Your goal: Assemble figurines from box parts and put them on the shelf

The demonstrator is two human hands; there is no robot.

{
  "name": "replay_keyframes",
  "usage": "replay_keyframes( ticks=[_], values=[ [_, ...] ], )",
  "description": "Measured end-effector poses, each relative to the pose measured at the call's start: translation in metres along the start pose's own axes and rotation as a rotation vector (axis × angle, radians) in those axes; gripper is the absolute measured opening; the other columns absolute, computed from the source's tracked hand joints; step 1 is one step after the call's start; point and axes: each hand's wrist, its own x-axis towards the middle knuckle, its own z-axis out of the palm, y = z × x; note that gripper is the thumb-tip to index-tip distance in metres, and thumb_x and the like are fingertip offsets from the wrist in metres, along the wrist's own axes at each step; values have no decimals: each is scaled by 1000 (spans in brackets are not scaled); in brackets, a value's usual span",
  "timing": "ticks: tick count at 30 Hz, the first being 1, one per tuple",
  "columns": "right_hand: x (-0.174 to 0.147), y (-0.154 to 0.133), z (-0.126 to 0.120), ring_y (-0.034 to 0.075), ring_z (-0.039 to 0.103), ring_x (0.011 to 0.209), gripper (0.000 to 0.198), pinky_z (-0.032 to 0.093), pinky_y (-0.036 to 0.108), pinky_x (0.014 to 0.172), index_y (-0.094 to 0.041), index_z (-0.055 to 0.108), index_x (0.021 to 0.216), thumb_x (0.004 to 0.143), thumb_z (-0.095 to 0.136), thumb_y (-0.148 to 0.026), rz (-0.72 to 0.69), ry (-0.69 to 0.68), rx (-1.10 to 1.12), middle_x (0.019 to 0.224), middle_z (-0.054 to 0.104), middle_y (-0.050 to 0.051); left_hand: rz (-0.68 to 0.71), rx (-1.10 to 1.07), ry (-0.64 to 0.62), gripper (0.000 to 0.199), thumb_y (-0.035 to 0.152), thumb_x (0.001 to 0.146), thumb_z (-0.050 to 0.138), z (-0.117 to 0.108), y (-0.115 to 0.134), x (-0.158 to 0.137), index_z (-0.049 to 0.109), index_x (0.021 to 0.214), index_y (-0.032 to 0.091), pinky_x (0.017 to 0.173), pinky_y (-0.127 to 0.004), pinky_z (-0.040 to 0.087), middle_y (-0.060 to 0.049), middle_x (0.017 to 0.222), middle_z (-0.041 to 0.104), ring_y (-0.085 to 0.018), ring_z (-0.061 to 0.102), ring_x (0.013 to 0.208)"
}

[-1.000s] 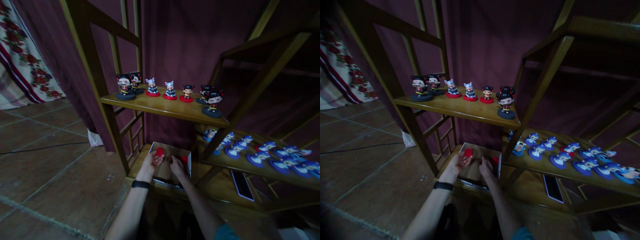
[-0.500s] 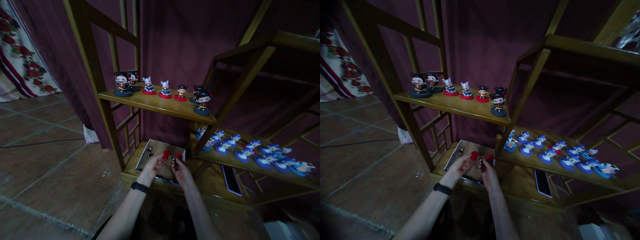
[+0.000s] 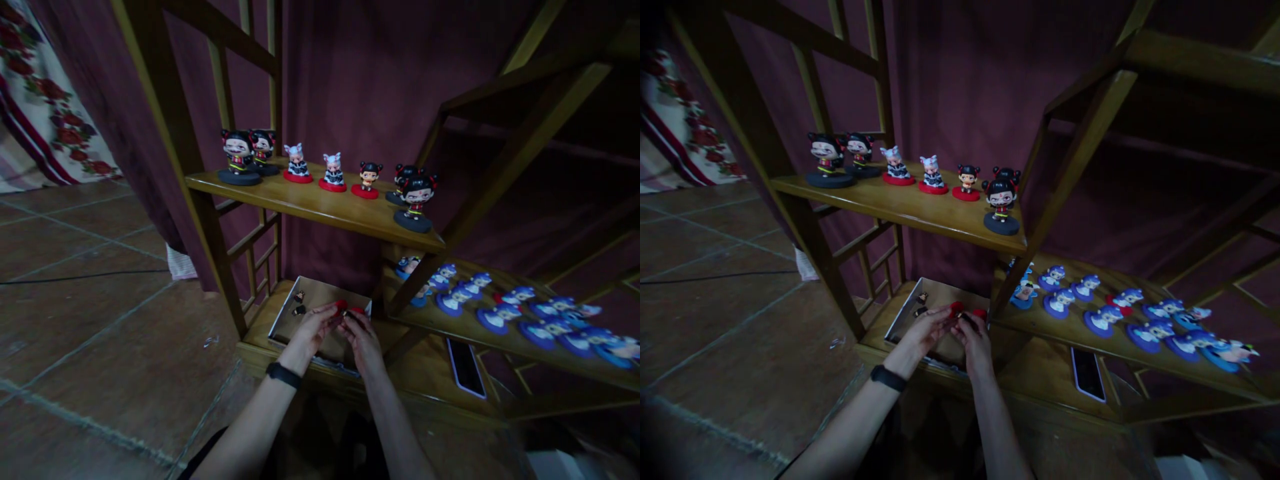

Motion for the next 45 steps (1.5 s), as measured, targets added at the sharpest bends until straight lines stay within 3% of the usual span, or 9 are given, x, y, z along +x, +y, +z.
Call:
replay_keyframes(
  ticks=[6, 11, 19, 27, 31, 36, 45],
  values=[
    [2, -3, 1, 15, 62, 78, 22, 52, 31, 75, -18, 65, 76, 56, 72, -25, 19, 33, 14, 84, 67, 3, 32, 84, -6, 29, 22, 63, 69, 5, 1, -3, 67, 89, 10, 72, -26, 47, -12, 83, 69, -16, 63, 73],
    [0, -4, 3, 13, 61, 71, 31, 53, 30, 69, -21, 62, 87, 60, 70, -31, -28, 73, -50, 82, 66, 1, 52, 102, -13, 31, 22, 60, 71, 9, 1, -2, 68, 89, 9, 70, -26, 47, -12, 79, 69, -15, 62, 69],
    [6, 0, 3, 12, 56, 60, 28, 50, 25, 56, -24, 59, 90, 68, 57, -41, -177, 87, -413, 77, 63, -1, 95, 122, -9, 32, 23, 61, 71, 9, -2, 3, 68, 90, 9, 66, -26, 47, -11, 82, 68, -15, 60, 68],
    [-2, -10, 5, 19, 56, 87, 30, 42, 32, 80, -23, 59, 99, 77, 48, -40, -492, 74, -930, 95, 62, 6, 172, 332, 39, 13, 19, 68, 62, 9, -4, 4, 68, 75, 11, 59, -22, 45, -6, 72, 66, -14, 58, 66],
    [-1, -11, 4, 20, 53, 93, 30, 40, 32, 83, -21, 59, 101, 77, 48, -37, -594, 55, -1071, 100, 57, 8, 232, 460, 38, 9, 16, 69, 59, 9, -4, 4, 67, 71, 12, 53, -19, 42, -4, 66, 64, -13, 56, 62],
    [4, -8, 0, 19, 53, 91, 31, 40, 33, 82, -22, 58, 104, 78, 47, -35, -594, -7, -1101, 98, 57, 7, 266, 532, 81, 11, 16, 70, 57, 7, -2, 5, 66, 68, 12, 51, -18, 40, -4, 65, 63, -12, 54, 58],
    [6, -13, -3, 20, 51, 93, 28, 38, 34, 85, -24, 59, 101, 78, 47, -35, -566, -105, -1102, 95, 58, 7, 299, 578, 25, 12, 16, 67, 60, -1, 4, 5, 69, 74, 13, 53, -18, 37, -2, 63, 62, -12, 51, 59]
  ],
)
